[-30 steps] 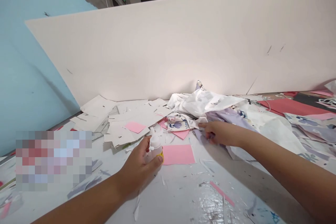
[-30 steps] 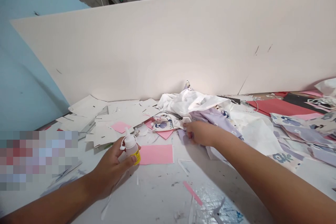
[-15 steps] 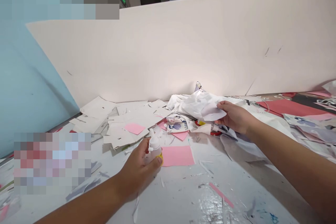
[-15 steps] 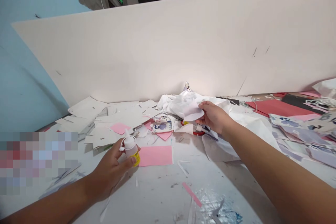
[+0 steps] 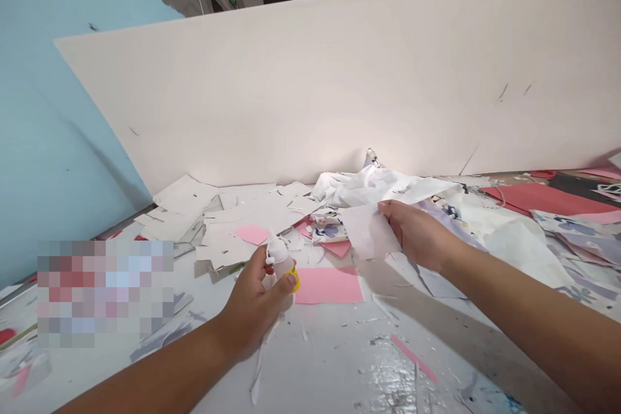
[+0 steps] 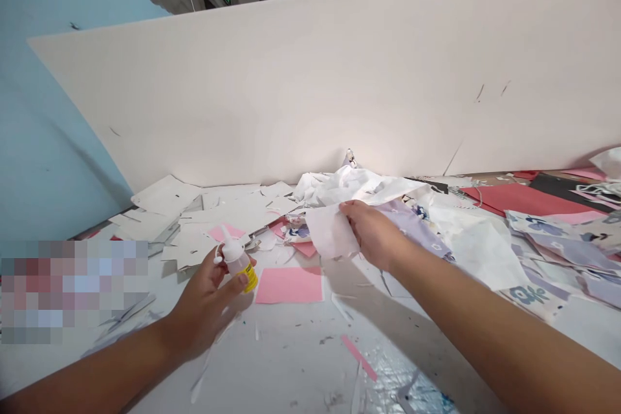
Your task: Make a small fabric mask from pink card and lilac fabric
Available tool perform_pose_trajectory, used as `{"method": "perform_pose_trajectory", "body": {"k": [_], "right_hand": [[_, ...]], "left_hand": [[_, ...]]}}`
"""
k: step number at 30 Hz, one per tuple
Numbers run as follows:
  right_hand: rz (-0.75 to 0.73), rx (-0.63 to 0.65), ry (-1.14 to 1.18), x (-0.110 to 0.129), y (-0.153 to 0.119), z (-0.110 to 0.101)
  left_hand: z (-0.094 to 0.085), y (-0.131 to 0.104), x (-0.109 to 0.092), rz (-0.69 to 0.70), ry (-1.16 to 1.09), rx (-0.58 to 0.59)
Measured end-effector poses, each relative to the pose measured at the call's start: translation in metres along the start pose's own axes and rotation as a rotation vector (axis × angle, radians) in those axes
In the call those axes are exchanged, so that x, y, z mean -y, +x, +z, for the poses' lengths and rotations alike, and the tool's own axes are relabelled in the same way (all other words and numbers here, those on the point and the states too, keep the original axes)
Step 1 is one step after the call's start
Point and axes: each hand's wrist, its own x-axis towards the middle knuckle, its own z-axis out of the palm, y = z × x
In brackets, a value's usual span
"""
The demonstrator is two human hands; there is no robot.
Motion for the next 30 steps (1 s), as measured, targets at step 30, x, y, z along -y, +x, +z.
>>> {"method": "perform_pose_trajectory", "body": {"k": [30], "right_hand": [[-0.229, -0.303, -0.302, 0.003, -0.008, 0.001]], "left_hand": [[-0.01, 0.012, 0.005, 0.062, 0.138, -0.067]]}}
